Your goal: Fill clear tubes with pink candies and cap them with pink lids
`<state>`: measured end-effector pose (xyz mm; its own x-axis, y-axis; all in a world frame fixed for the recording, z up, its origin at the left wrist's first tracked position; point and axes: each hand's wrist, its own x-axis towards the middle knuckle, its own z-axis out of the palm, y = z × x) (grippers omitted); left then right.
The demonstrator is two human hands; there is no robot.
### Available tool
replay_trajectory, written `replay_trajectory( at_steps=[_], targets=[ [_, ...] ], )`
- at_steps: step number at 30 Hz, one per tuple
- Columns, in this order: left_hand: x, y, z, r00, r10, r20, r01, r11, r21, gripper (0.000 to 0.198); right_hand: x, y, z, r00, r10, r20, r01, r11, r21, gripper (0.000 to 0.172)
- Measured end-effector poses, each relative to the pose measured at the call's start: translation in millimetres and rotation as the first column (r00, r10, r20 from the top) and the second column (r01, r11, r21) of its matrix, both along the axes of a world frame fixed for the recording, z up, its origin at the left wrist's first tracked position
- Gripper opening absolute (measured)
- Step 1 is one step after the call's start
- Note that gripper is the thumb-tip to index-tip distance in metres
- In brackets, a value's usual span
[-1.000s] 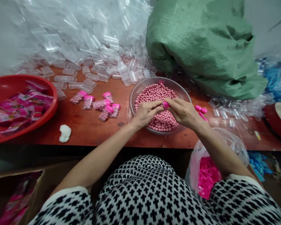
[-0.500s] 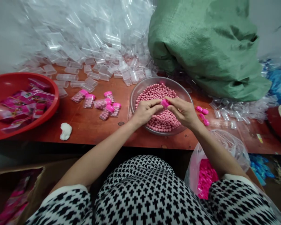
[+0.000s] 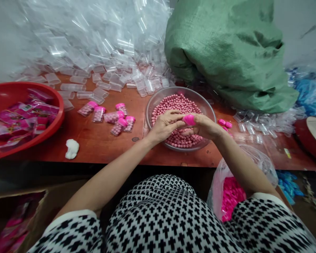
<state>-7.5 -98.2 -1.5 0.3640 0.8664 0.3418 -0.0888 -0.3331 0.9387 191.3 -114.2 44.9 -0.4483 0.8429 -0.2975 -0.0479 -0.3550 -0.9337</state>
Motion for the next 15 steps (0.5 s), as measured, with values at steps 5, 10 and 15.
replay_trajectory(
  at_steps=[5, 10, 15],
  targets=[
    [-1.5, -1.0, 0.7, 1.0, 0.015, -0.015, -0.015, 1.0, 0.017, 0.019, -14.4, -0.9, -4.7, 0.997, -0.057, -0.047, 0.054, 0.996, -0.076, 0.032],
    [-3.2, -0.5, 1.3, 0.998, 0.021, -0.053, -0.02, 1.0, 0.019, 0.02, -25.4, -1.4, -16.5, 0.965, -0.227, -0.128, 0.218, 0.973, -0.081, 0.023],
    [-1.1, -1.4, 6.5, 0.994, 0.073, -0.081, -0.074, 0.997, -0.009, 0.025, -34.5, -2.8, -14.5, 0.971, -0.191, -0.14, 0.175, 0.977, -0.119, 0.033]
  ],
)
